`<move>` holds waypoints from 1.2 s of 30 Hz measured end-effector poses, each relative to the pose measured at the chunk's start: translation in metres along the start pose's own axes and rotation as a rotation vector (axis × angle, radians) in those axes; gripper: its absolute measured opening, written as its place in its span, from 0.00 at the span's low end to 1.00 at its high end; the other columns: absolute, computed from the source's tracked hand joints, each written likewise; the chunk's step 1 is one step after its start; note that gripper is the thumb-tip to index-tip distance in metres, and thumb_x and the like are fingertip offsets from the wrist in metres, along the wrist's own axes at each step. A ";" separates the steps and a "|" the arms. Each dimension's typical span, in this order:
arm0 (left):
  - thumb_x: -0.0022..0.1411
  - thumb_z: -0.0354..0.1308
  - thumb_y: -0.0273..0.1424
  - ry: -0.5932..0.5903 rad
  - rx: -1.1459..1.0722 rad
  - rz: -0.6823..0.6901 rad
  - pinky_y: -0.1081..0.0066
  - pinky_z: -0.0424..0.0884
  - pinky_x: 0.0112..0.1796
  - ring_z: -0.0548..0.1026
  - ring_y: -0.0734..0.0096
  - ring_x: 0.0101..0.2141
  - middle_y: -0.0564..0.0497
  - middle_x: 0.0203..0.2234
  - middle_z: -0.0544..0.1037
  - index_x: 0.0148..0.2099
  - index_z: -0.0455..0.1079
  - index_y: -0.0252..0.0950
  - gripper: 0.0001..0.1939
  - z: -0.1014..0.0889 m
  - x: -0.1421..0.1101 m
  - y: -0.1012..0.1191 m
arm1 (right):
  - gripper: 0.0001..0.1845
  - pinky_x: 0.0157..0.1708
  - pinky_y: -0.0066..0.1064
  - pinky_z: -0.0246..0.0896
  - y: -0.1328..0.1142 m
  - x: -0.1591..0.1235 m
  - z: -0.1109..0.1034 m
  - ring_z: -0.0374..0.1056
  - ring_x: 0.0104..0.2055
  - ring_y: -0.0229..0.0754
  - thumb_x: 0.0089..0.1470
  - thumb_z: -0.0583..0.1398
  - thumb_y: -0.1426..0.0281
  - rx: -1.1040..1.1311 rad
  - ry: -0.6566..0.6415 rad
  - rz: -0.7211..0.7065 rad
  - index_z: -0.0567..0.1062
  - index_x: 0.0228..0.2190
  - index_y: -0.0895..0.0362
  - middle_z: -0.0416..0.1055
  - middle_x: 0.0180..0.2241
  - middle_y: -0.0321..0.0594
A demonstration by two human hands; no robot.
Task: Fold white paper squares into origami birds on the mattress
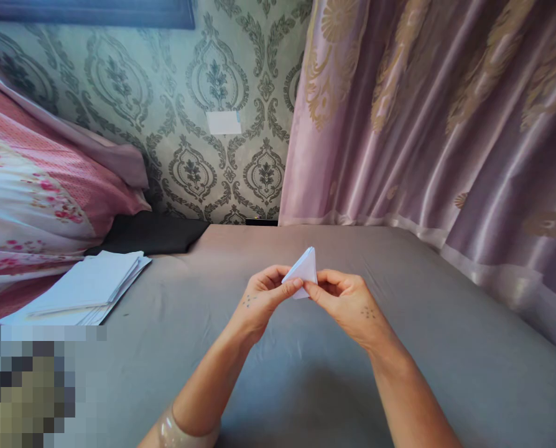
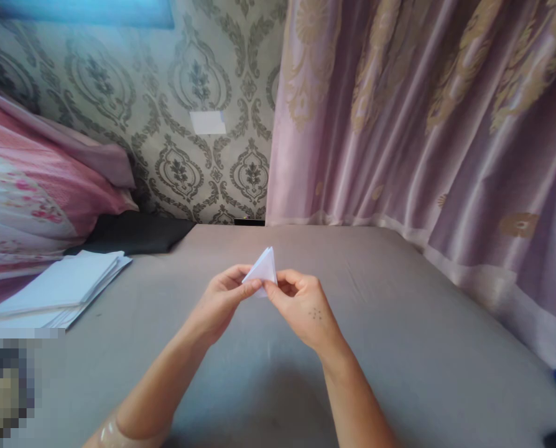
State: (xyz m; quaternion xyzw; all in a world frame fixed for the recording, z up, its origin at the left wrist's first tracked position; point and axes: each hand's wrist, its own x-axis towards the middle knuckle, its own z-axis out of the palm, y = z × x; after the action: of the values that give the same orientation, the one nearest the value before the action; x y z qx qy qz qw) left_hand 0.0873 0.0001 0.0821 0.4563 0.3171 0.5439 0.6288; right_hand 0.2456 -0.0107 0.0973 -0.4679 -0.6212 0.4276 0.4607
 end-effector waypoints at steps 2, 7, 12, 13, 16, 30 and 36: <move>0.50 0.70 0.34 0.012 0.011 0.001 0.73 0.65 0.36 0.72 0.76 0.28 0.52 0.25 0.78 0.31 0.76 0.32 0.10 -0.001 0.001 -0.002 | 0.14 0.40 0.36 0.68 -0.001 -0.001 -0.002 0.73 0.36 0.43 0.51 0.63 0.59 -0.009 -0.028 0.008 0.81 0.33 0.55 0.79 0.33 0.40; 0.47 0.71 0.34 0.059 -0.060 -0.001 0.72 0.64 0.35 0.71 0.75 0.26 0.53 0.22 0.78 0.26 0.76 0.34 0.10 -0.002 0.003 -0.012 | 0.15 0.38 0.34 0.68 -0.001 0.000 -0.002 0.74 0.35 0.43 0.50 0.64 0.58 0.024 0.020 0.008 0.81 0.34 0.55 0.79 0.32 0.40; 0.47 0.71 0.34 0.065 -0.104 0.019 0.72 0.64 0.37 0.72 0.75 0.28 0.53 0.23 0.79 0.27 0.78 0.35 0.08 -0.003 0.006 -0.018 | 0.13 0.34 0.31 0.66 -0.001 -0.001 0.002 0.72 0.32 0.40 0.53 0.61 0.60 -0.099 0.086 -0.101 0.81 0.34 0.54 0.77 0.29 0.38; 0.47 0.71 0.33 0.070 -0.112 0.033 0.72 0.64 0.37 0.72 0.75 0.28 0.53 0.24 0.79 0.27 0.78 0.35 0.08 -0.003 0.006 -0.019 | 0.12 0.35 0.31 0.66 -0.001 -0.001 0.003 0.71 0.32 0.40 0.53 0.62 0.61 -0.116 0.096 -0.120 0.81 0.34 0.54 0.77 0.29 0.37; 0.47 0.71 0.34 0.090 -0.140 0.073 0.72 0.65 0.38 0.72 0.75 0.29 0.54 0.24 0.79 0.27 0.78 0.36 0.08 -0.004 0.007 -0.019 | 0.11 0.36 0.31 0.65 -0.001 -0.001 0.005 0.71 0.33 0.39 0.53 0.62 0.62 -0.137 0.107 -0.157 0.81 0.35 0.53 0.76 0.31 0.37; 0.52 0.68 0.34 0.046 0.133 0.147 0.70 0.71 0.36 0.76 0.67 0.34 0.48 0.31 0.82 0.33 0.81 0.37 0.07 -0.008 0.001 -0.002 | 0.11 0.28 0.28 0.58 0.001 0.000 0.000 0.62 0.27 0.35 0.54 0.60 0.64 -0.251 -0.054 -0.145 0.81 0.27 0.53 0.66 0.24 0.33; 0.52 0.68 0.36 0.103 0.097 0.103 0.72 0.71 0.33 0.77 0.68 0.31 0.47 0.30 0.83 0.33 0.81 0.36 0.09 -0.002 -0.001 0.000 | 0.12 0.31 0.28 0.58 0.007 0.006 -0.004 0.62 0.28 0.35 0.53 0.61 0.63 -0.135 -0.172 -0.047 0.77 0.23 0.55 0.65 0.23 0.32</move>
State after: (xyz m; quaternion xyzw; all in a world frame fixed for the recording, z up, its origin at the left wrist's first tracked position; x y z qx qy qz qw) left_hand 0.0852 -0.0008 0.0807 0.4733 0.3512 0.5825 0.5598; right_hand 0.2497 -0.0031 0.0924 -0.4447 -0.6966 0.4124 0.3833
